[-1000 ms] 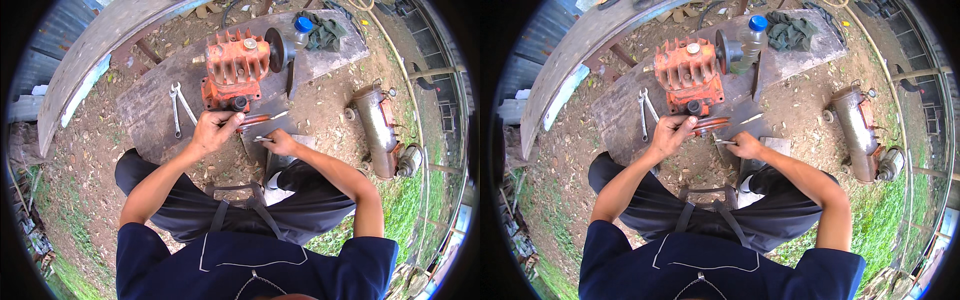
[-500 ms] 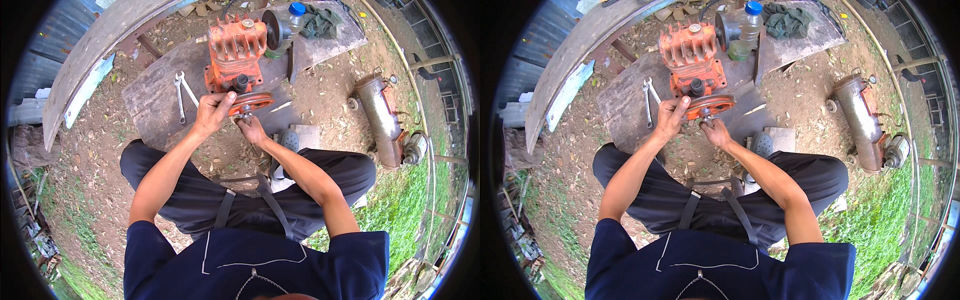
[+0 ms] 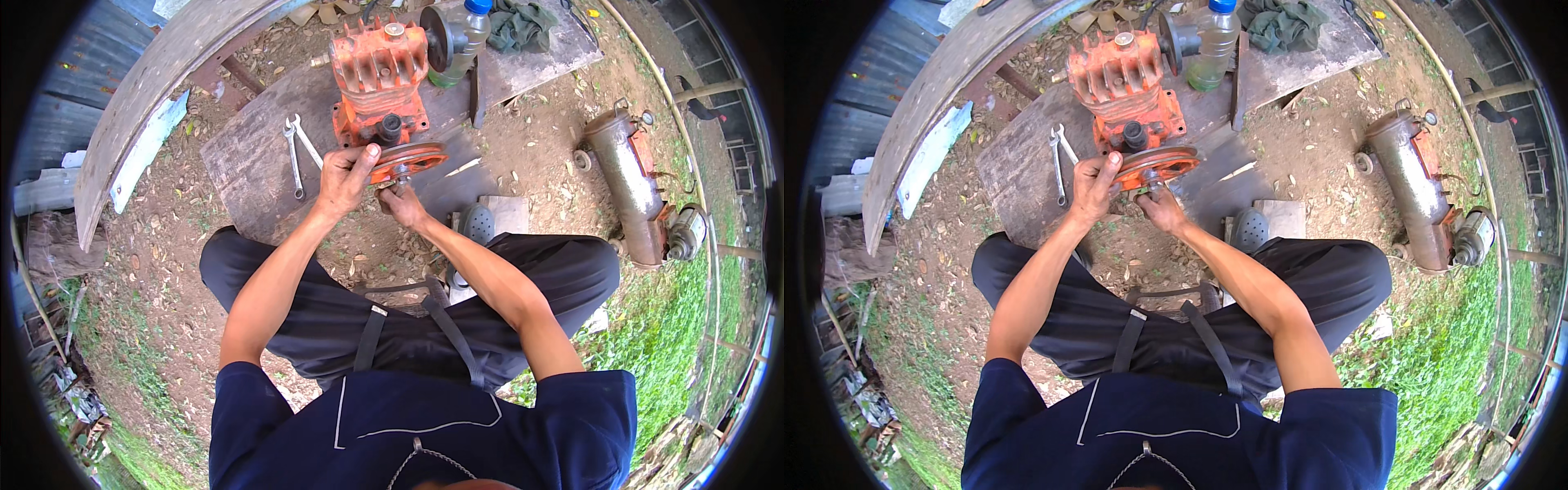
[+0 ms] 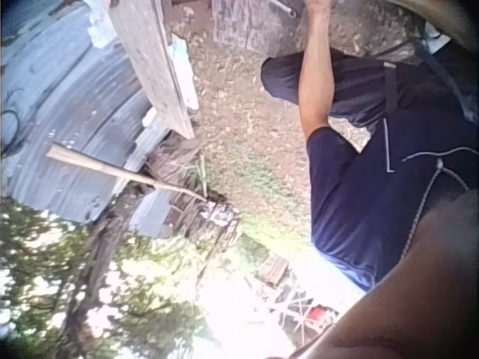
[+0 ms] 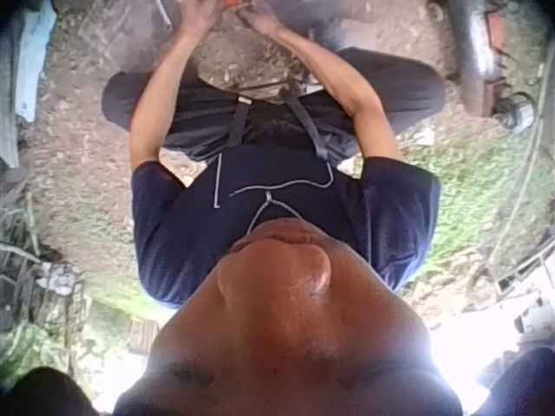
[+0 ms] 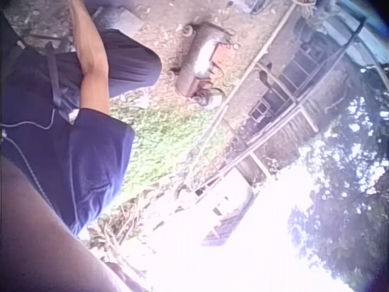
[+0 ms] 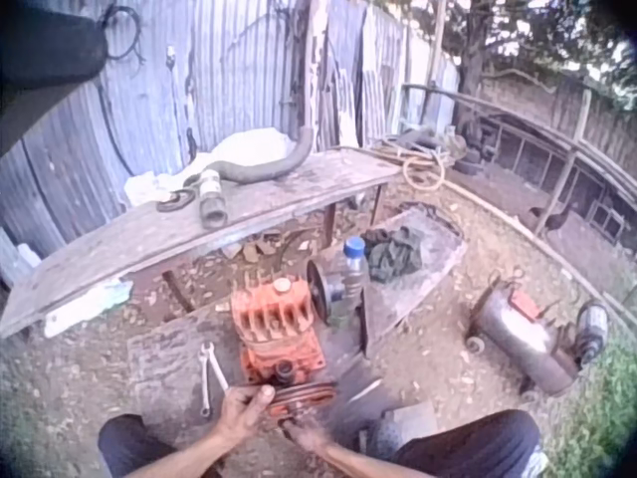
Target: The person brushes a red pump head with a wire brush, pours liquid from a plastic bottle onto it, and wipes a small plate with a cloth. They then use two wrenches to tighten bolts on a pulley wheel.
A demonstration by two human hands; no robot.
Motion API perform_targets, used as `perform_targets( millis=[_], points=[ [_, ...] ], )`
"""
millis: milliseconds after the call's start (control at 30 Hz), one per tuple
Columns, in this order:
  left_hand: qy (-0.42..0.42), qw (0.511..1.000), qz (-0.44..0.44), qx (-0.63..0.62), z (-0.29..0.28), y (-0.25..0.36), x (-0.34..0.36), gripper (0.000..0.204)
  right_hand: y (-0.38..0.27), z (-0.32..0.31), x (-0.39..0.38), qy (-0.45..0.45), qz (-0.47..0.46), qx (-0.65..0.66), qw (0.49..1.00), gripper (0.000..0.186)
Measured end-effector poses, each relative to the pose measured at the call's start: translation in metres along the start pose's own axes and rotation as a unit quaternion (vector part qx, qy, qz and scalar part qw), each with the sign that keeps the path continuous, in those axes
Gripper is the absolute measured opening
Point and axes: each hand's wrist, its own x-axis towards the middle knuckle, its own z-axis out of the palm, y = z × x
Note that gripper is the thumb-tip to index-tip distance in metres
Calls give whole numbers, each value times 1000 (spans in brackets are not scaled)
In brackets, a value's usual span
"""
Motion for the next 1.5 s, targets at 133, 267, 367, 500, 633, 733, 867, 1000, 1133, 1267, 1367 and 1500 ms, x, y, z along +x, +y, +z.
perform_targets(
  millis=[133, 267, 367, 500, 633, 733, 867, 1000, 1133, 1267, 1367, 1500],
  points=[
    [-3, 1000, 6, 0, -1, -6, 1, 55, 3, 20, 6, -36, -33, 156, 987, 28],
    [12, 1000, 13, 0, 2, -1, -1, 55, -26, 40, 1, 0, -83, 189, 979, 30],
    [6, 1000, 12, -10, 1, -1, -2, 56, -25, 40, 1, -34, -87, 199, 976, 33],
    [-23, 1000, -13, 3, -7, -4, -1, 56, -22, 59, -7, -44, -106, 230, 967, 37],
    [-16, 999, 14, 26, -6, -3, -1, 58, -31, 68, -3, 1, -76, 285, 956, 32],
    [-4, 998, 31, 51, -1, 8, 0, 58, -34, 48, -2, 32, -27, 174, 984, 28],
    [-23, 997, 18, 75, 3, 16, 4, 57, -10, -21, 7, 121, -46, -133, 983, 27],
    [-31, 995, 19, 97, -3, 11, 3, 59, -51, -63, -9, 79, 5, -319, 945, 24],
    [-19, 993, 1, 112, 1, 21, 2, 55, -80, -90, -31, 74, -23, -412, 908, 26],
    [-35, 992, -19, 118, -2, 21, 3, 52, -57, -87, -61, 145, -13, -232, 962, 40],
    [-24, 993, -21, 112, 2, 22, 0, 50, -79, -29, -75, 201, -20, -23, 979, 43],
    [-9, 991, -44, 125, 7, 38, 0, 49, -111, 24, -73, 279, -34, 77, 957, 35]
  ],
)
